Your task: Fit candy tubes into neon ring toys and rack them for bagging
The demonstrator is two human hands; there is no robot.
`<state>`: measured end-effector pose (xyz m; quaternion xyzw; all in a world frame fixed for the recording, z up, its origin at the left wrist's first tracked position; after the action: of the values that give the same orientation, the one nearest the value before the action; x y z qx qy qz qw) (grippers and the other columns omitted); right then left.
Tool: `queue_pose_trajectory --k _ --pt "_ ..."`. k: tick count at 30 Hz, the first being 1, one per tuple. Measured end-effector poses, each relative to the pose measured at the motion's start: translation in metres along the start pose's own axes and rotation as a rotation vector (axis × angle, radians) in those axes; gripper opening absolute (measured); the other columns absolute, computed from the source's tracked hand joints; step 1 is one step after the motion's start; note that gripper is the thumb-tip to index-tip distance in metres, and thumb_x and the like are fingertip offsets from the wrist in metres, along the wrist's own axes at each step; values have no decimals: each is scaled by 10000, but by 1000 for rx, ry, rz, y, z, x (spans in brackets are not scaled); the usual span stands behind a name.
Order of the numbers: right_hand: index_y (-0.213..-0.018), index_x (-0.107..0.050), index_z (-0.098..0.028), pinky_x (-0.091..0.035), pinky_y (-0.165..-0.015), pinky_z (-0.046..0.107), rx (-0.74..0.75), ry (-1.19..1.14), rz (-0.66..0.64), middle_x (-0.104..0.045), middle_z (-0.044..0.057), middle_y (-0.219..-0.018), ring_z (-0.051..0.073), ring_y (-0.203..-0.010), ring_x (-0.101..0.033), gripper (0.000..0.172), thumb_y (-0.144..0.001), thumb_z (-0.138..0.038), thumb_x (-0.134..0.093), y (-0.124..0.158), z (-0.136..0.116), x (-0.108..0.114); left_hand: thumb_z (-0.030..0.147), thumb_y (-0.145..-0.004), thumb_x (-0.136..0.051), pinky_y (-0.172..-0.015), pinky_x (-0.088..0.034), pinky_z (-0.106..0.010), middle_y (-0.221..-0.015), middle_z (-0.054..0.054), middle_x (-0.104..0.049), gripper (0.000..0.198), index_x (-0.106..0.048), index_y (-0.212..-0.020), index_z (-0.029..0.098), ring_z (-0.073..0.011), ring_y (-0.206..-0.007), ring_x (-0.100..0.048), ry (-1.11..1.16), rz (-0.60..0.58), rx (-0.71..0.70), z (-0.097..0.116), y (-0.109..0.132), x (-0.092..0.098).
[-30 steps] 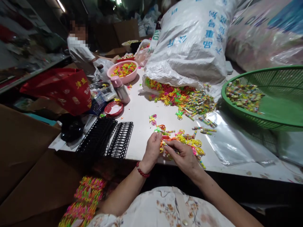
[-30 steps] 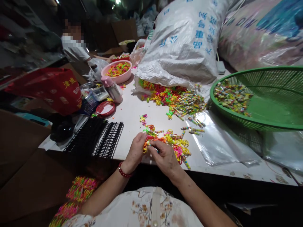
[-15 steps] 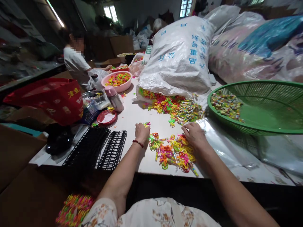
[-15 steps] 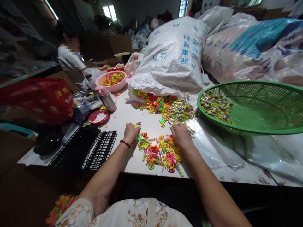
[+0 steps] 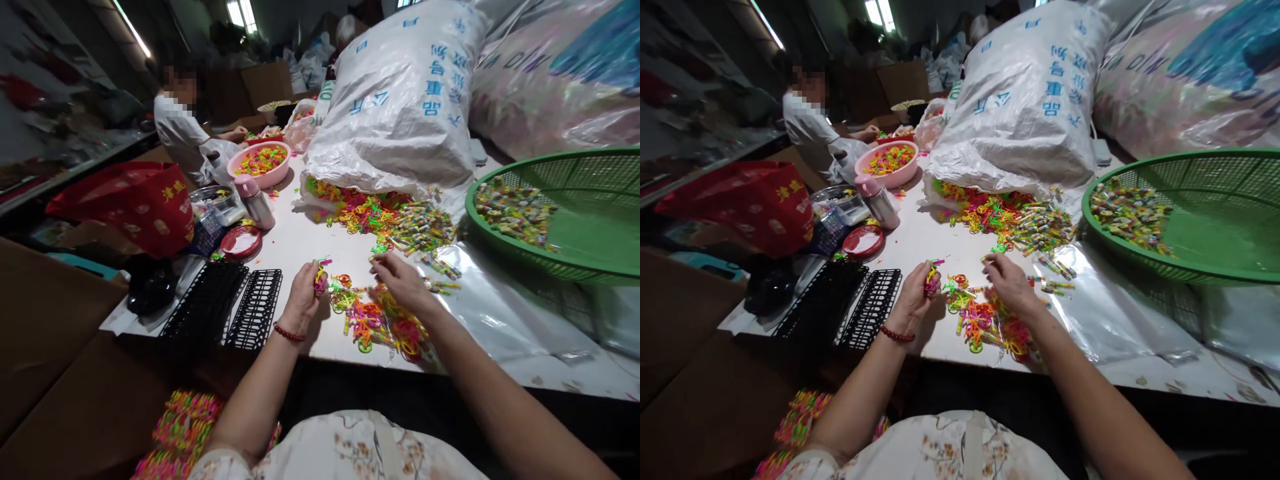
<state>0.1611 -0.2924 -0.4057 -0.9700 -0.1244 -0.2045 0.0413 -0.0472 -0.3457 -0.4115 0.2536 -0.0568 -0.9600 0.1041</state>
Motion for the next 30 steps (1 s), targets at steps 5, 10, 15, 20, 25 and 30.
queue_pose_trajectory --k 5,10,15,20,25,30 --pt "-970 -652 -192 -492 -710 279 32 -380 -102 -663 24 -866 153 -799 -596 332 -862 -502 -605 47 -30 -43 545 -838 -633 -430 -272 -183 -567 69 -436 393 -473 -775 192 -51 -459 -374 -73 45 -65 -8 27 -19" --pt "-913 -655 -185 -491 -768 292 49 -450 -99 -663 27 -874 154 -819 -595 303 -842 -480 -646 55 -35 -48 522 -868 -611 -456 -309 -198 -638 47 -495 347 -559 -866 180 -60 -496 -411 -173 34 -88 -14 41 -28" --pt "-931 -668 -190 -483 -806 303 66 -408 -107 -680 33 -910 168 -864 -604 281 -853 -460 -645 60 -37 -41 526 -856 -628 -527 -378 -207 -664 24 -555 361 -590 -887 169 -76 -538 -455 -200 37 -95 -14 44 -31" --pt "-964 -661 -192 -479 -814 304 63 -432 -75 -683 40 -949 169 -878 -604 272 -869 -445 -634 64 -32 -40 512 -878 -603 -562 -401 -214 -669 22 -552 339 -586 -882 173 -85 -562 -460 -275 44 -125 -15 44 -32" --pt "-969 -661 -197 -486 -808 307 82 -415 -75 -683 37 -943 174 -879 -611 260 -873 -436 -632 64 -29 -38 510 -885 -593 -561 -390 -218 -649 31 -521 337 -566 -859 175 -87 -556 -435 -309 49 -127 -20 44 -32" --pt "-962 -674 -197 -489 -819 321 111 -335 -47 -689 36 -934 179 -879 -618 239 -879 -416 -626 64 -26 -36 513 -899 -568 -577 -390 -223 -658 31 -513 342 -550 -836 177 -90 -568 -434 -323 58 -138 -22 44 -31"
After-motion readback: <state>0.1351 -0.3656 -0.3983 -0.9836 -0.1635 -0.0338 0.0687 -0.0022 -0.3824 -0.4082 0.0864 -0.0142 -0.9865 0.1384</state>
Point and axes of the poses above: each hand's wrist, its own y-axis away from the middle knuckle, its own x-axis out of the back of the hand, z = x × y, the point moved 1 cm from there along -y, towards the middle knuckle
